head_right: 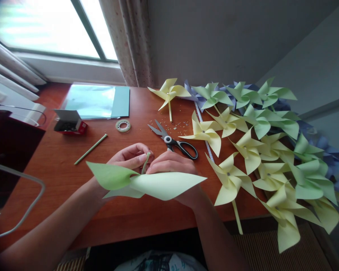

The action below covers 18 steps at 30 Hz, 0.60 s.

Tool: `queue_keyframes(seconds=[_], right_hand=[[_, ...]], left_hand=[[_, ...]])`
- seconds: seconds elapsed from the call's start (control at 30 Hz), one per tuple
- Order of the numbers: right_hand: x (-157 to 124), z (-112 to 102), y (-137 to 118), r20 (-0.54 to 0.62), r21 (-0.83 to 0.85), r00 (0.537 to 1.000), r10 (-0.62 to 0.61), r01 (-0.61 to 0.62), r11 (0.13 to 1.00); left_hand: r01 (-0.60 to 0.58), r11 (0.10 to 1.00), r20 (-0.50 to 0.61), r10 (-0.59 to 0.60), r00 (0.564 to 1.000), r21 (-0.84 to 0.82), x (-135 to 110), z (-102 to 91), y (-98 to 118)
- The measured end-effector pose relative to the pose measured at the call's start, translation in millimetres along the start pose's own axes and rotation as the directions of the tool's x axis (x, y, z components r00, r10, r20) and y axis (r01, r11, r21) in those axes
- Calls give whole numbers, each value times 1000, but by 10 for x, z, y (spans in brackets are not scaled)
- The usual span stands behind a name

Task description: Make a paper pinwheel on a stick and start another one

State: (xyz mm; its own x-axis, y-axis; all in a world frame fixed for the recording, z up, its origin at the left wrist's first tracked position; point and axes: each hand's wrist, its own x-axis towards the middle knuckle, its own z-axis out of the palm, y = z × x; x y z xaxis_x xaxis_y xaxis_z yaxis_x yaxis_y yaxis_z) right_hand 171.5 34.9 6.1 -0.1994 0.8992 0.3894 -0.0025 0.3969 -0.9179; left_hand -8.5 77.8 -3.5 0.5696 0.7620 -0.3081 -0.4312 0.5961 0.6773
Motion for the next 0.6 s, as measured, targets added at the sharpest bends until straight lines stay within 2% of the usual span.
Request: queue_keyframes(seconds=[0.6], right_hand=[[-6,-7,28,43,-12,999,-31,32,999]], left_hand=[[11,1000,23,-11,1000,-4,2,-6,19]])
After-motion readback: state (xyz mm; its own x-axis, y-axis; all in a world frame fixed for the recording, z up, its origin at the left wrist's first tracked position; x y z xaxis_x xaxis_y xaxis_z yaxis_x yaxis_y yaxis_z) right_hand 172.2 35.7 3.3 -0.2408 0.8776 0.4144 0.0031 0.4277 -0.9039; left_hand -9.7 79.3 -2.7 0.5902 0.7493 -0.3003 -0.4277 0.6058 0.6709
